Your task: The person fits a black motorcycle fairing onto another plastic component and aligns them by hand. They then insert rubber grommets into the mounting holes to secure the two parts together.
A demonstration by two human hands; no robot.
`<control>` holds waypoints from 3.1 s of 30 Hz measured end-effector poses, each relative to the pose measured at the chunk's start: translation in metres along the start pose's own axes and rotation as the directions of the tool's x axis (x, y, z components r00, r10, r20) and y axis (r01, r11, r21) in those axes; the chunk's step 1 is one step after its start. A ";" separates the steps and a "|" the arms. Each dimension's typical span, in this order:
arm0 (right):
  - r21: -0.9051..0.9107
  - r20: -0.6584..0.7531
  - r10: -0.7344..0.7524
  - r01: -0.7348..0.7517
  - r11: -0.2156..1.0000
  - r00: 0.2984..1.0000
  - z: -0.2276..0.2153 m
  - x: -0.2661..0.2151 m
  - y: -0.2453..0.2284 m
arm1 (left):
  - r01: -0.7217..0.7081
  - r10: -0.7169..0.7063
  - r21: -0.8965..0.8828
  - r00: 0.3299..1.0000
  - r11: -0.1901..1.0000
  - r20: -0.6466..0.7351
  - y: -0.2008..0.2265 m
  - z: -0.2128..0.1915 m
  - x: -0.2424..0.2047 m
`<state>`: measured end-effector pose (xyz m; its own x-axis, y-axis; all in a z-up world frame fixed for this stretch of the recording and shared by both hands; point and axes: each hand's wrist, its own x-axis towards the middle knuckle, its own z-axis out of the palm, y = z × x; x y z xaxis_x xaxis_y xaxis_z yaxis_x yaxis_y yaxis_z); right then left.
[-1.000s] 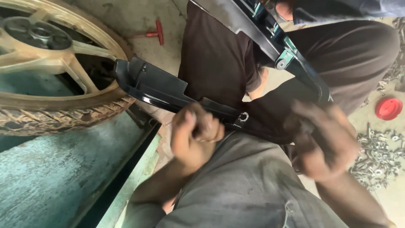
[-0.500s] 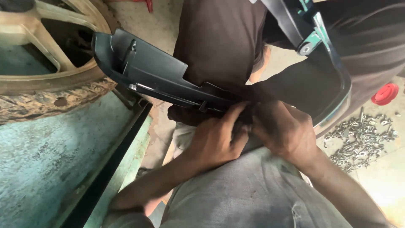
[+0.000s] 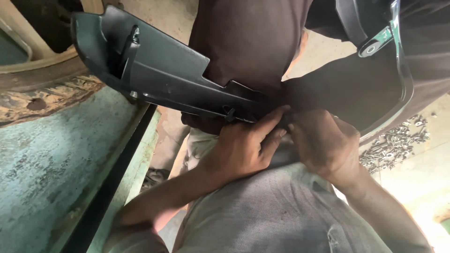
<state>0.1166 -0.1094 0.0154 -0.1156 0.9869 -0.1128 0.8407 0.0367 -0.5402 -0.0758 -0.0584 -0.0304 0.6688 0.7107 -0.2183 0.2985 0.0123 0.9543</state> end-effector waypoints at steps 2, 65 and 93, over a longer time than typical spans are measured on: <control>-0.008 -0.005 0.007 -0.007 1.000 1.000 0.006 -0.005 0.005 | -0.047 0.047 0.008 0.998 0.999 -0.052 -0.003 0.002 -0.001; 0.229 0.454 0.312 -0.448 0.864 0.834 -0.010 0.023 0.030 | -0.062 0.067 0.224 0.998 0.973 -0.017 -0.009 0.004 0.005; 0.547 0.609 0.228 -0.611 0.572 0.760 -0.003 0.022 0.057 | 0.002 0.055 0.242 0.972 0.970 -0.229 -0.001 0.015 0.020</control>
<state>0.1630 -0.0852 -0.0153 -0.2180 0.6624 -0.7168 0.2621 -0.6677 -0.6967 -0.0521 -0.0545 -0.0387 0.5108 0.8523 -0.1129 0.4557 -0.1571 0.8761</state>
